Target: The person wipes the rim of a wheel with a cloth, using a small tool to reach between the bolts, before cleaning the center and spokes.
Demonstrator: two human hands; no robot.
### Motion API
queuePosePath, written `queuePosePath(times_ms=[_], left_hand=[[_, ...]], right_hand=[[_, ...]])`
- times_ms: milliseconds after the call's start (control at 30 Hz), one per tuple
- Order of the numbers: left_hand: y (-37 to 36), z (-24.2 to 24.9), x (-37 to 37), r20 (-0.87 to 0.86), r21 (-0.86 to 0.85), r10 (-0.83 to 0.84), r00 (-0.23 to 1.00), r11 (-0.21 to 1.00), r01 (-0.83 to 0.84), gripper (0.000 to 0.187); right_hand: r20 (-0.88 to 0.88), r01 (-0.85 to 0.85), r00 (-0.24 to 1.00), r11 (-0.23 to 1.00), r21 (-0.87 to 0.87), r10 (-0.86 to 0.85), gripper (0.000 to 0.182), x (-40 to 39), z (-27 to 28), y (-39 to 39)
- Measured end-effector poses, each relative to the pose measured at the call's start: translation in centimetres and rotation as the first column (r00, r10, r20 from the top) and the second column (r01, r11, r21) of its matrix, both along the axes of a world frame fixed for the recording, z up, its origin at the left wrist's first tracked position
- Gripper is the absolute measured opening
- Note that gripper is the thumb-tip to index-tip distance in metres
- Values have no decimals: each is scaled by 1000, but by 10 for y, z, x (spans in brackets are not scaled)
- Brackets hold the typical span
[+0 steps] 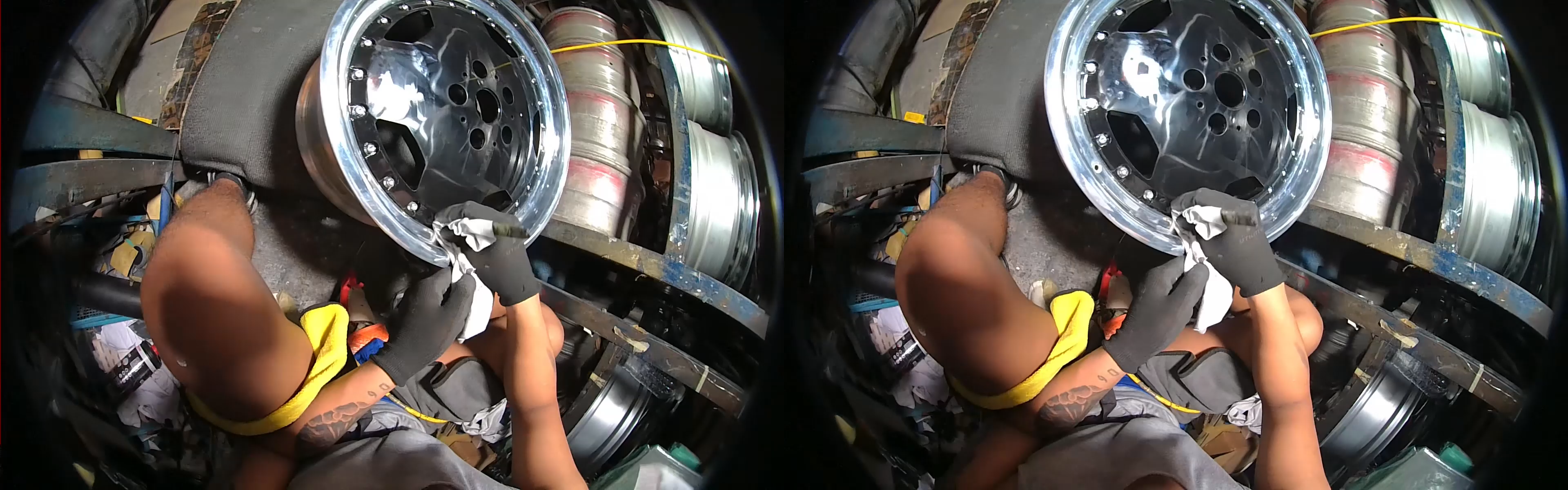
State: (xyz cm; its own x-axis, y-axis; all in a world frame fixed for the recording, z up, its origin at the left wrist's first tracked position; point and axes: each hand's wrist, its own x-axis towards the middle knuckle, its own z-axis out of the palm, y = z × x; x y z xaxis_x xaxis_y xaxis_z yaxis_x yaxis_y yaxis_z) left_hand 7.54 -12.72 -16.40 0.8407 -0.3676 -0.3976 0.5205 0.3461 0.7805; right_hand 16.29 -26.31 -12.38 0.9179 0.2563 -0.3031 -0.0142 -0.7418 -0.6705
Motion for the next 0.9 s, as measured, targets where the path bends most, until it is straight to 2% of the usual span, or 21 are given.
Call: queuePosePath(times_ms=[67, 133, 167, 267, 333, 433, 600, 667, 700, 733, 767, 833, 867, 900], left_hand=[[1, 2, 0, 3, 41, 11, 1000, 999, -11, 26], [5, 8, 3, -59, -15, -23, 998, 1000, 22, 26], [6, 11, 4, -91, -45, -40, 995, 998, 36, 26], [4, 11, 3, -22, -92, 0, 1000, 996, -2, 24], [1, 11, 3, -36, -92, 30, 999, 995, -33, 24], [-1, 7, 1, -17, -37, 30, 999, 999, -30, 24], [3, 4, 1, -38, -4, -18, 999, 1000, 18, 23], [3, 5, 0, -48, 0, 1, 999, 1000, -1, 24], [-2, 4, -3, -96, -70, 20, 995, 997, -27, 23], [-8, 2, -7, -142, -129, 33, 989, 990, -52, 23], [-7, 3, -6, -185, -179, 44, 982, 981, -78, 23], [0, 6, -4, -194, -98, 25, 981, 994, -45, 22], [-1, 6, -5, -191, -60, 36, 981, 997, -49, 22], [-2, 5, -7, -195, -26, 46, 980, 998, -52, 23]], right_hand=[[18, 145, 989, 989, 39, -146, 16, -8, -5, 3], [77, 235, 966, 965, 118, -245, 12, -15, -16, -4], [50, 315, 946, 943, 102, -322, 13, -18, -12, 0], [64, 225, 971, 970, 92, -232, 14, -19, -6, -4], [35, 174, 983, 982, 76, -177, 15, -18, -7, -10], [-17, 161, 987, 979, 126, -160, 17, -12, 1, -4], [190, -15, 982, 999, 29, 9, 25, -9, 1, 0], [211, -110, 971, 993, -41, 116, 26, -5, 1, -1], [220, -151, 961, 986, -76, 165, 26, -3, 2, -2], [130, -156, 977, 984, -85, 167, 24, 0, 4, -4], [195, -176, 961, 978, -110, 195, 22, 2, 2, -3], [215, -152, 954, 955, -256, 209, 20, -1, 9, 8], [197, -76, 972, 964, -254, 128, 15, -5, 10, 14], [204, -75, 972, 976, -203, 117, 20, -6, 4, 11]])
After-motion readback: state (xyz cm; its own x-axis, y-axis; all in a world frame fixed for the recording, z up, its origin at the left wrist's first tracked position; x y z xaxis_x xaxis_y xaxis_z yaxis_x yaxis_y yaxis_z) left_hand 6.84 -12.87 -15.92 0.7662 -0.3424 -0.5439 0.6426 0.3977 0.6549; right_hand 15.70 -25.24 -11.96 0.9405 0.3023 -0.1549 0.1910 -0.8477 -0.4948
